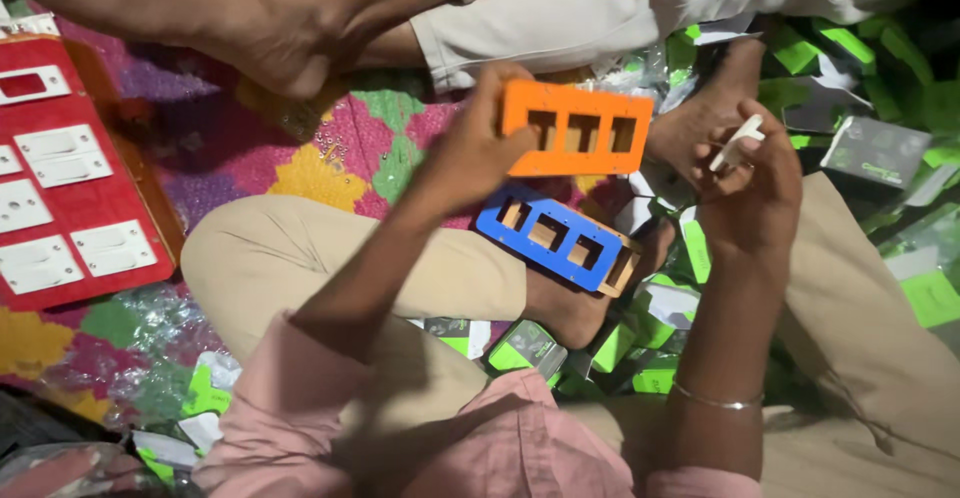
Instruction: The person sits on the floor assembling electrical switch boards. They pick up colored faceplates, fit white switch and socket modules into the plate openings, and drive small screws by hand to secure the modules, working on one board at a time.
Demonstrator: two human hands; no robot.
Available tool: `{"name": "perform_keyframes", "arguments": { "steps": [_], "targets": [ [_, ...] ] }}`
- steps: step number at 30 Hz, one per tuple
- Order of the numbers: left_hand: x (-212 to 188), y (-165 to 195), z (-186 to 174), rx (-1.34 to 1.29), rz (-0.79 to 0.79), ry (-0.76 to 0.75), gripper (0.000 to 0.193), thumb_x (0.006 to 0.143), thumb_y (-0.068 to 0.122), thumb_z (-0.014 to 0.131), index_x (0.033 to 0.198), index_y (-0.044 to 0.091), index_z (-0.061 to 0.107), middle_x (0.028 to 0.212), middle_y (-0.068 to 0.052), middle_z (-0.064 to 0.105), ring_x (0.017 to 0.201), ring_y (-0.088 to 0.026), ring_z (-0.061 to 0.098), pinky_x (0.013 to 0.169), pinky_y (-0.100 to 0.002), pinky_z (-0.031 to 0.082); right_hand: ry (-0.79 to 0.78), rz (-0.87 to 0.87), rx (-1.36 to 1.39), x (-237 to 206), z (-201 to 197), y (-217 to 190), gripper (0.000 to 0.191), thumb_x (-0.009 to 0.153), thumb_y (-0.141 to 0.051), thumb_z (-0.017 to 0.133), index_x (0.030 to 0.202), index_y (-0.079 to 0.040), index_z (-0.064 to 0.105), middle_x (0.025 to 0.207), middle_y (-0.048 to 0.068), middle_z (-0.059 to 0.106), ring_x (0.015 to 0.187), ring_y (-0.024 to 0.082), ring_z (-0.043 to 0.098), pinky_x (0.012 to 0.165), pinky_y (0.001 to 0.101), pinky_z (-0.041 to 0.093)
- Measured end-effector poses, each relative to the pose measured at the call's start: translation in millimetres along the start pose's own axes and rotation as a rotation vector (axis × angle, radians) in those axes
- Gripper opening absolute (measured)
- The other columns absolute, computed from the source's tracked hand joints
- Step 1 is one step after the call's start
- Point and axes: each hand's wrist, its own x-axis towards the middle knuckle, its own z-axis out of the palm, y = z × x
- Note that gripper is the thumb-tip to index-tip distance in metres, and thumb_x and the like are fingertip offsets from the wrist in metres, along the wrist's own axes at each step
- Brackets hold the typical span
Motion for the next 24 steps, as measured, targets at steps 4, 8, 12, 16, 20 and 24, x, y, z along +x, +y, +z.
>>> {"name": "perform_keyframes", "arguments": {
  "steps": [4,8,12,16,20,24],
  "targets": [
    [8,-26,45,0.070,-0.094,-0.122,0.051,0.090,0.013,0.061,0.135,0.007,0.038,0.118,-0.019,0.068,0.111,-0.032,0.071,0.096,-0.041,0.056,0.071,0.029,-0.093,5,2,1,0.048,0.094,-0.014,0.066,0.140,-0.005,0.057,0.109,0.008,0.068,0.092,0.021,0.070,0.077,0.0356,0.060],
    [8,-34,57,0.309,0.035,-0.145,0.054,0.095,0.018,0.066,0.138,0.003,0.036,0.128,-0.028,0.057,0.114,-0.046,0.063,0.094,-0.050,0.053,0.046,0.030,-0.046,4,2,1,0.045,0.097,-0.009,0.066,0.141,-0.004,0.057,0.110,0.010,0.068,0.092,0.022,0.069,0.075,0.0355,0.059],
    [5,-32,57,0.513,0.009,-0.057,0.058,0.092,0.022,0.071,0.140,0.000,0.046,0.125,-0.025,0.051,0.103,-0.045,0.063,0.086,-0.053,0.052,0.008,0.005,-0.059,6,2,4,0.041,0.096,-0.002,0.063,0.136,-0.002,0.057,0.111,0.014,0.071,0.091,0.024,0.071,0.074,0.0350,0.059],
    [5,-28,52,0.595,0.198,0.026,0.039,0.086,0.017,0.076,0.120,0.003,0.062,0.113,-0.018,0.054,0.100,-0.039,0.062,0.083,-0.050,0.054,-0.008,-0.002,-0.106,6,4,12,0.029,0.099,-0.002,0.065,0.128,-0.001,0.059,0.110,0.017,0.073,0.088,0.026,0.073,0.070,0.0342,0.057],
    [6,-36,48,0.664,0.261,-0.032,0.034,0.084,0.008,0.076,0.116,0.006,0.064,0.110,-0.014,0.055,0.104,-0.037,0.062,0.083,-0.048,0.055,-0.006,-0.005,-0.114,1,5,15,0.023,0.100,-0.003,0.067,0.122,0.000,0.061,0.108,0.016,0.072,0.089,0.025,0.073,0.071,0.0367,0.060],
    [3,-40,49,0.665,0.276,-0.019,0.028,0.086,0.005,0.073,0.113,0.007,0.065,0.109,-0.013,0.057,0.101,-0.036,0.063,0.080,-0.048,0.056,-0.003,-0.033,-0.097,-1,7,13,0.023,0.101,-0.003,0.067,0.123,0.001,0.062,0.107,0.017,0.072,0.087,0.024,0.071,0.072,0.0368,0.059]
  ]
}}
